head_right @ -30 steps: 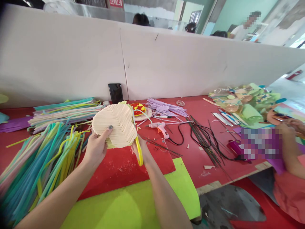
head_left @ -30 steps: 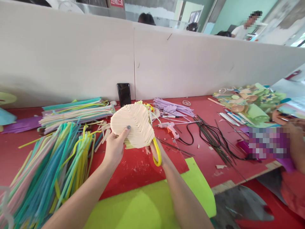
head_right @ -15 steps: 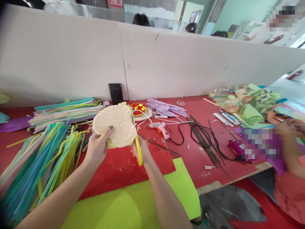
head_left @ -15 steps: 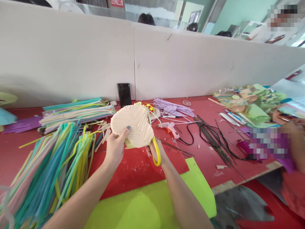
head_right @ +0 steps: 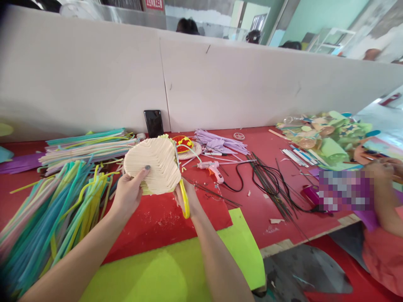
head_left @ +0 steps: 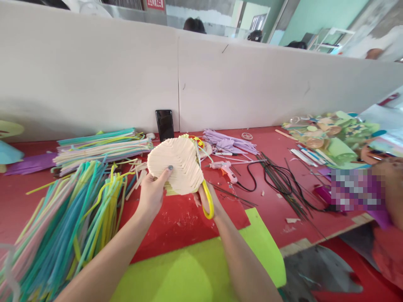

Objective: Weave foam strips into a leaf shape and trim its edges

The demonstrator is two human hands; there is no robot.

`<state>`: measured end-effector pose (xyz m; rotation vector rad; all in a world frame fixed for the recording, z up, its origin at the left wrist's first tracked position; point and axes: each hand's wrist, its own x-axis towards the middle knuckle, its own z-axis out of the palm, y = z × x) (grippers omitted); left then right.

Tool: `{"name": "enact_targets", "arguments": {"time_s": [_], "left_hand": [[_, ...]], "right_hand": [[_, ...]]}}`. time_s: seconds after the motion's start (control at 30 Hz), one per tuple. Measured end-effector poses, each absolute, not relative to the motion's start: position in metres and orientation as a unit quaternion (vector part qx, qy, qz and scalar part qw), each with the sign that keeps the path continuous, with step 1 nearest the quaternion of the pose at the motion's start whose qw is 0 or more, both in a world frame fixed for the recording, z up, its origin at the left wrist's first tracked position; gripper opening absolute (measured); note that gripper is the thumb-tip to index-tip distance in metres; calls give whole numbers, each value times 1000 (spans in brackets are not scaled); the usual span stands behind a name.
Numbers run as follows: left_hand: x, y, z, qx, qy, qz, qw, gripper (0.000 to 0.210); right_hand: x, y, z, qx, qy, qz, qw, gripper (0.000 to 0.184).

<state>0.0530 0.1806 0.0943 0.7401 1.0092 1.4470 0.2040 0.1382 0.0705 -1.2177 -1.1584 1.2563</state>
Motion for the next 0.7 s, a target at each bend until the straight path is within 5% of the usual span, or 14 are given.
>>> {"name": "enact_targets", "arguments": {"time_s": [0.7], "left_hand": [[53,184,86,321,428,616,578,46]], "right_hand": [[199,143,49,-539,-454,496,508,43]]}}
